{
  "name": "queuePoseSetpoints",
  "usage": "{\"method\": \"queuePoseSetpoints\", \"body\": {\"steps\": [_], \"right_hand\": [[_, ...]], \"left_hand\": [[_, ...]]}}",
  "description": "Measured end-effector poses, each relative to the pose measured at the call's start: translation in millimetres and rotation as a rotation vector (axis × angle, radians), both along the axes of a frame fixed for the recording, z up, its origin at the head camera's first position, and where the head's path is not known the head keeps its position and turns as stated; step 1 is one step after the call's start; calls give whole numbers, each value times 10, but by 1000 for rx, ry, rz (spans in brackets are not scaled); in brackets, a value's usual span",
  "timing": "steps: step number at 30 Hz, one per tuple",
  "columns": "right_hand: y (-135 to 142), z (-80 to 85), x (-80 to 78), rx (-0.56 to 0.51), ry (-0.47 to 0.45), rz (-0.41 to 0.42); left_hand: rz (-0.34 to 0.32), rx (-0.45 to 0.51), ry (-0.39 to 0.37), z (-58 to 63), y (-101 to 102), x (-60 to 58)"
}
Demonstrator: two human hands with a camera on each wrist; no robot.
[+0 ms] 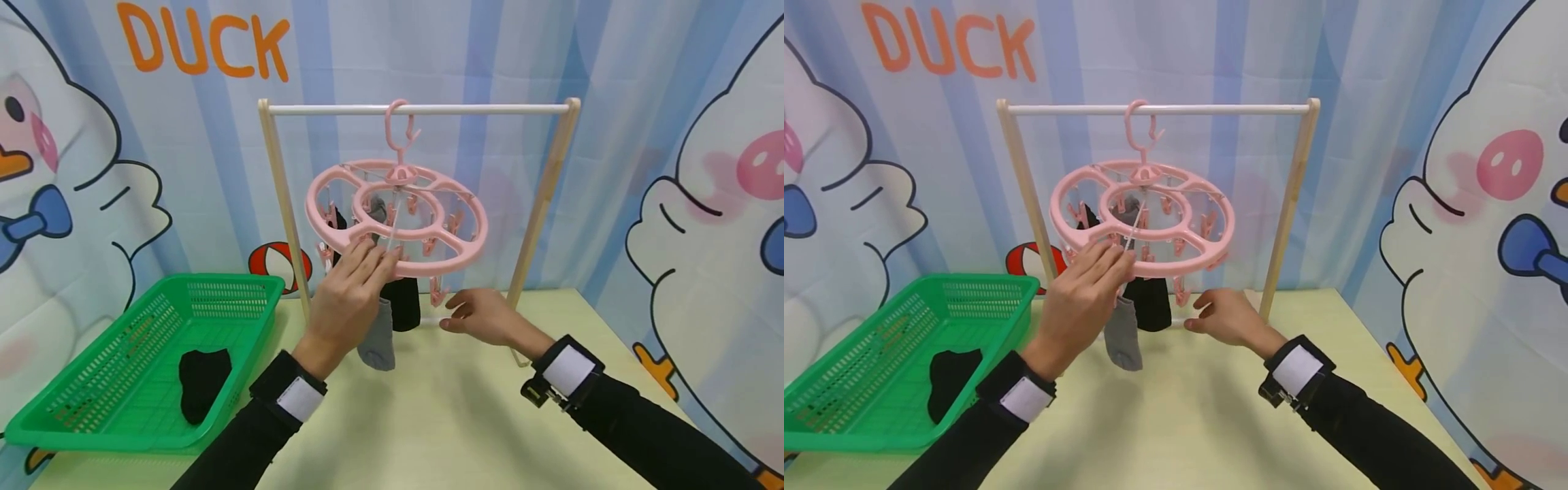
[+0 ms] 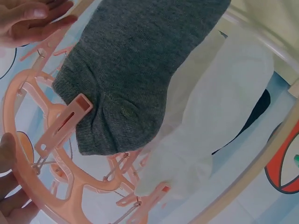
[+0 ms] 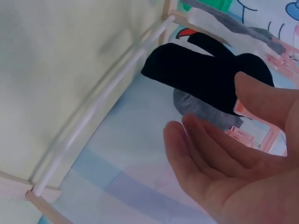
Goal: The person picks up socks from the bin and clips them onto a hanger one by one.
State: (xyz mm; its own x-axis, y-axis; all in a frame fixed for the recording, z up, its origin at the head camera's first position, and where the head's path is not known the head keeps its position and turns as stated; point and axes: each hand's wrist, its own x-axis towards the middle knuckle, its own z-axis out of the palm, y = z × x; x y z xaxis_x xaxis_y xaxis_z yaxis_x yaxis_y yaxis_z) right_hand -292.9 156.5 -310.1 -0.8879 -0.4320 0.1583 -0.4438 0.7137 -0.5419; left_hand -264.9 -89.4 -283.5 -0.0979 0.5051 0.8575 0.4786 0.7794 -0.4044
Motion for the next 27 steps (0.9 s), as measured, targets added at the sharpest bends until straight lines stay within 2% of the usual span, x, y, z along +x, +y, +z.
{"method": "queuePoseSetpoints", "body": {"steps": [9,20,23,27], "right_hand": [[-16,128,-5,-193,-20,30],[-106,173,41,-391,-133,23],[-148,193,79,-438,-166,33],[-205,217,122,-461,-166,71]], "left_hand": [[3,45,-3,-69,-112,0],[12,93,-51,-125,-222,-6],[15,95,-60,-136,-244,-4],[2,108,-78,-158,-273,-10]]}}
